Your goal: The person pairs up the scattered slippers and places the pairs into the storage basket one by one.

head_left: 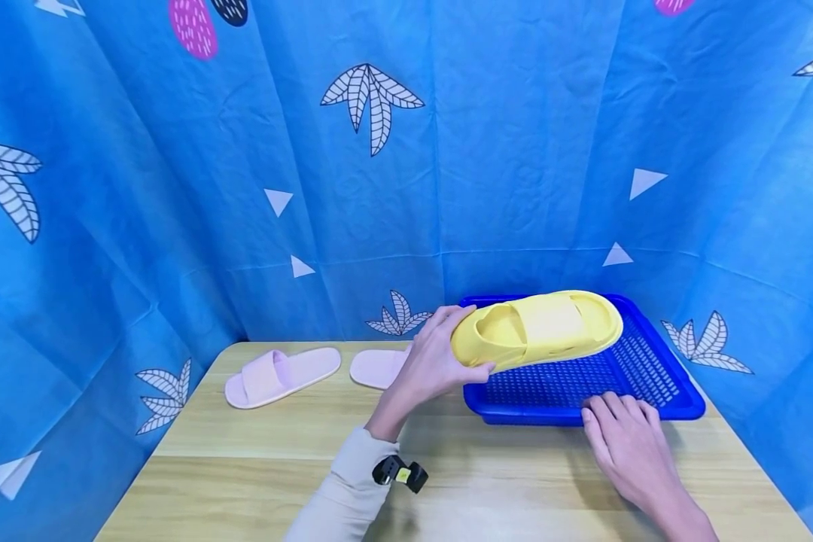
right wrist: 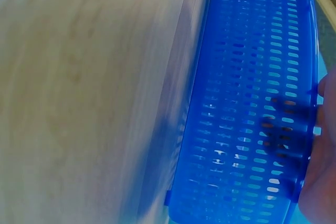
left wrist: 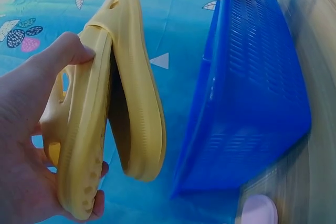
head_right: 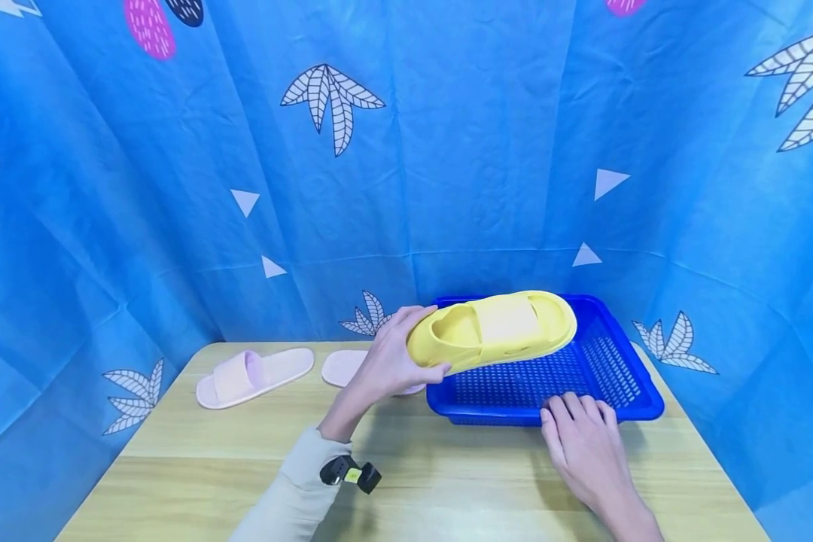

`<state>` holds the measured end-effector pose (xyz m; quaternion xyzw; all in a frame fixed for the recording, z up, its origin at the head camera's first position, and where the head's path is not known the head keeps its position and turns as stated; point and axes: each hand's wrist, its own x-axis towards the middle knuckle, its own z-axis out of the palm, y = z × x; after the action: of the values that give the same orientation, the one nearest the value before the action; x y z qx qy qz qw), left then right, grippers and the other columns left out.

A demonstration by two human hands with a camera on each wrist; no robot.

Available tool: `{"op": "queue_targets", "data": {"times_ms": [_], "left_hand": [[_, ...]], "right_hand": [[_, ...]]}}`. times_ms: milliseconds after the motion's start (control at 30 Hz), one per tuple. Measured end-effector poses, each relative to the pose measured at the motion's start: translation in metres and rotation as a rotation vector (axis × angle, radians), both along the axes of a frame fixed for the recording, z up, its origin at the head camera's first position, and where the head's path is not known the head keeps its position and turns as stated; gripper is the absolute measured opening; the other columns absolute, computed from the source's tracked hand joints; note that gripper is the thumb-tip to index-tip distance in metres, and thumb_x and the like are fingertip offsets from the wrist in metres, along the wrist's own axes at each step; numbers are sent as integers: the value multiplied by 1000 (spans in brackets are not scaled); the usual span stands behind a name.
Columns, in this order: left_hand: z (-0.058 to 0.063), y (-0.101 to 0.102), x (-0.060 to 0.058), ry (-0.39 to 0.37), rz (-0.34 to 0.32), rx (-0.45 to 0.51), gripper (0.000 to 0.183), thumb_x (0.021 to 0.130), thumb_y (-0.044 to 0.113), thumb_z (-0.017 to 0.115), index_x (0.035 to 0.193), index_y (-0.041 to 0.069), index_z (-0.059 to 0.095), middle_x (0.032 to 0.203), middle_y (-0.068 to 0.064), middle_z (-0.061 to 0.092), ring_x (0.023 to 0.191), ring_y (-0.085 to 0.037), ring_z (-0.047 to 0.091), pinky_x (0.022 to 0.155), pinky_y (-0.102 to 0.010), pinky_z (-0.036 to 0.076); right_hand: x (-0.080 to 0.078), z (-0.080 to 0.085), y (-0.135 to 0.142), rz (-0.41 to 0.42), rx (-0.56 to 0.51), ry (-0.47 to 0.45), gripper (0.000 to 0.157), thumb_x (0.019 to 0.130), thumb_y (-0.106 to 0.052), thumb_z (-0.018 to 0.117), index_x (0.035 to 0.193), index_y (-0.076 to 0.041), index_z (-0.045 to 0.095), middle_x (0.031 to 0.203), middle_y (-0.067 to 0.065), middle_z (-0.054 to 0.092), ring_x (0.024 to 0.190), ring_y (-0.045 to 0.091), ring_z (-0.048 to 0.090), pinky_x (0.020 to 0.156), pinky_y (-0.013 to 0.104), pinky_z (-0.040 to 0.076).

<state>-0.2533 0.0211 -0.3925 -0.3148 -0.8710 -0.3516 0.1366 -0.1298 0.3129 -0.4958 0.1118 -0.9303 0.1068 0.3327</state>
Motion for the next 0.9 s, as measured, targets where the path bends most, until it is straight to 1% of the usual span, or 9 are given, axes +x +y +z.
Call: {"op": "queue_targets", "data": {"times_ms": [100,200,267,367,533,700,833,900], "left_hand": [[3,6,-4,-2,-30,2,89,71,55,85,148,20,55,136,1,58,113,-16,57,80,-29,49],[3,10,-7,-1,-64,-5,88,73,56,86,146,17,57,136,-1,61,115,-17,58,81,-29,48],[2,12,-9,-9,-74,-10,87,73,56,87,145,16,58,136,-1,61,117,-17,58,82,-29,48],[0,16,-13,-26,-71,-19,87,73,56,88,144,15,60,135,-2,61,119,-18,57,84,-30,48],[-1,27,-18,-50,-70,-38,87,73,58,87,144,14,60,136,-3,62,122,-19,56,86,-31,47],[-2,40,-22,-51,-80,-75,86,74,58,86,143,12,61,134,-4,64,121,-19,56,86,-31,47],[-6,48,-24,-68,-82,-106,86,76,59,84,144,12,61,134,-4,64,121,-18,56,87,-31,46],[-9,52,-25,-85,-86,-116,86,77,60,83,144,12,60,134,-4,64,119,-18,56,85,-30,46]], "right_hand": [[0,0,0,-4,-3,-4,14,100,-18,56,97,-10,66,93,8,63,95,34,57,87,57,37],[1,1,-1,-8,-8,-14,14,100,-19,56,98,-10,66,94,7,64,96,33,57,88,56,37],[0,1,-2,-7,-10,-22,13,101,-19,56,98,-11,66,95,6,64,96,33,57,89,56,36],[-2,0,-3,0,-12,-33,13,101,-19,55,99,-12,66,95,5,63,96,32,56,89,56,36],[-2,-1,-3,1,-15,-20,12,101,-18,55,99,-12,65,94,4,63,94,31,55,87,56,36],[-2,-1,-1,1,-16,-15,13,101,-18,55,100,-12,65,95,4,63,94,31,55,87,56,37],[-1,-1,0,6,-14,-17,13,101,-18,54,100,-12,65,95,4,62,93,31,55,88,56,36],[-1,-1,0,7,-14,-16,13,101,-18,54,100,-12,65,95,4,62,93,31,54,88,56,36]]}}
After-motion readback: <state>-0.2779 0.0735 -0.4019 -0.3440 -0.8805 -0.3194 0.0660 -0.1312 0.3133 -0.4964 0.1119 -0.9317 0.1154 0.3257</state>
